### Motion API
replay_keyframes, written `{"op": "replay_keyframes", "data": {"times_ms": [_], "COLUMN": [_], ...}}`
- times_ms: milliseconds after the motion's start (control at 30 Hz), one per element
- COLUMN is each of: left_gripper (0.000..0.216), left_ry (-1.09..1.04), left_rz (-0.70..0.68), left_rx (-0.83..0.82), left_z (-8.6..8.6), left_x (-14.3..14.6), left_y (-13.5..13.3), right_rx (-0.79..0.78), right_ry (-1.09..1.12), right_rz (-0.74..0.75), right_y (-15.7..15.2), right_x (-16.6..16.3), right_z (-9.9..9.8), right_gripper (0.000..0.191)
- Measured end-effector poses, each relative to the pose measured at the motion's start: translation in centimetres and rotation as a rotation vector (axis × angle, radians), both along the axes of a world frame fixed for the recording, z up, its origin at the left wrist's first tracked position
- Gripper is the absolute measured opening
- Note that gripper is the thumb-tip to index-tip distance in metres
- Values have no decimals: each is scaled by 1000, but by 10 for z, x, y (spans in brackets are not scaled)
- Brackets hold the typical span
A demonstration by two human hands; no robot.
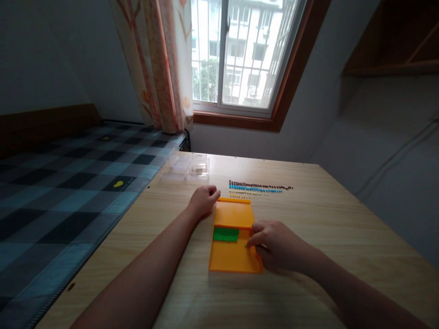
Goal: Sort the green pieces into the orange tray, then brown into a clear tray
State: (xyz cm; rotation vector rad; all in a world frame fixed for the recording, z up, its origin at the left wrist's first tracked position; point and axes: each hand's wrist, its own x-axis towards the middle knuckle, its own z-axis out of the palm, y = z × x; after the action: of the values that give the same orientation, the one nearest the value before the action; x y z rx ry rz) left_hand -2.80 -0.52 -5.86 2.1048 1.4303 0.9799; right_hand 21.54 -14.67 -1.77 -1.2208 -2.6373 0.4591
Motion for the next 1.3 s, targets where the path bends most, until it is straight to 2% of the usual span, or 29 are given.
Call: {"op": "replay_keyframes", "data": {"times_ms": [1300], "left_gripper": [34], "left_ry": [56], "left_rz": [0], "left_rx": [-3], "left_z": [3], "left_x": [1], "left_y": [-2], "right_rx": [16], "right_ry": [16], "right_rz": [13], "right_y": [-2], "right_x": [-12], "right_z": [-5], "right_gripper": [29]}}
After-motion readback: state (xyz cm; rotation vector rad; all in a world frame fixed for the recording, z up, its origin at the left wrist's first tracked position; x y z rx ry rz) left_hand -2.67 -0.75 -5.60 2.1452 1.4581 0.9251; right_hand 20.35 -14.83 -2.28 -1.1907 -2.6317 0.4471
